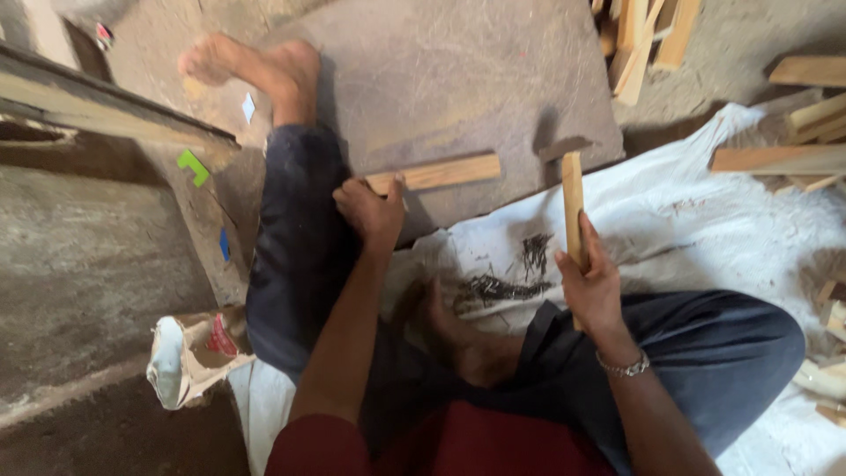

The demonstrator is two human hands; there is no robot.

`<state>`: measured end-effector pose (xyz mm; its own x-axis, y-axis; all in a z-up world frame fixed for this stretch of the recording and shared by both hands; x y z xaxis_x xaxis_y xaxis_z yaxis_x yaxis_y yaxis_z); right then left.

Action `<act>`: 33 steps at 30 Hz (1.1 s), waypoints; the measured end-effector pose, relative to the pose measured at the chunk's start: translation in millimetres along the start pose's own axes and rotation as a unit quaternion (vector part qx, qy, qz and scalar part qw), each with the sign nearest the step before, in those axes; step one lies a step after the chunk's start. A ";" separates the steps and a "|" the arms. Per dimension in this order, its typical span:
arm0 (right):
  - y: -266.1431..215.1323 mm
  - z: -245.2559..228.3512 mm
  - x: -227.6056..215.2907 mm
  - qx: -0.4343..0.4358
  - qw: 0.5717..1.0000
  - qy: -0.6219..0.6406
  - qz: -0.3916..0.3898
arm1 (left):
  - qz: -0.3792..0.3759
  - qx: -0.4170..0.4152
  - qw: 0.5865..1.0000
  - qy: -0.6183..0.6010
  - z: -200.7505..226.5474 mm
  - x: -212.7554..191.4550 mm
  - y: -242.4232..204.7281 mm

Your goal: The person sits on the floor and repeatedly hammers nails into small wooden planks. They pick up a plank, position a nail, hammer it in, and then move the finished piece aside.

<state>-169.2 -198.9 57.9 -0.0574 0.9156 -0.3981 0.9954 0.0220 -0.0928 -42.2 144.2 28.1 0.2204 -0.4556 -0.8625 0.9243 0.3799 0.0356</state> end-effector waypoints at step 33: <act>52.1 -41.2 20.2 -0.006 0.989 -0.138 -0.047 | -0.415 0.442 0.794 0.025 72.8 74.7 -176.7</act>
<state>-115.4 -162.7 82.6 -0.1667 0.7644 -0.6228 0.9855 0.1082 -0.1309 -166.3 -15.6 -5.9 -0.5724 -0.2118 -0.7921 0.6065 -0.7595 -0.2352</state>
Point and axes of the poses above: each hand's wrist, its own y-axis towards the middle knuckle, its own x-axis out of the palm, z = x × y, the point moved 3 cm from there along y, towards the middle knuckle, and after that the axes turned 12 degrees about -z, right-handed, at the moved point
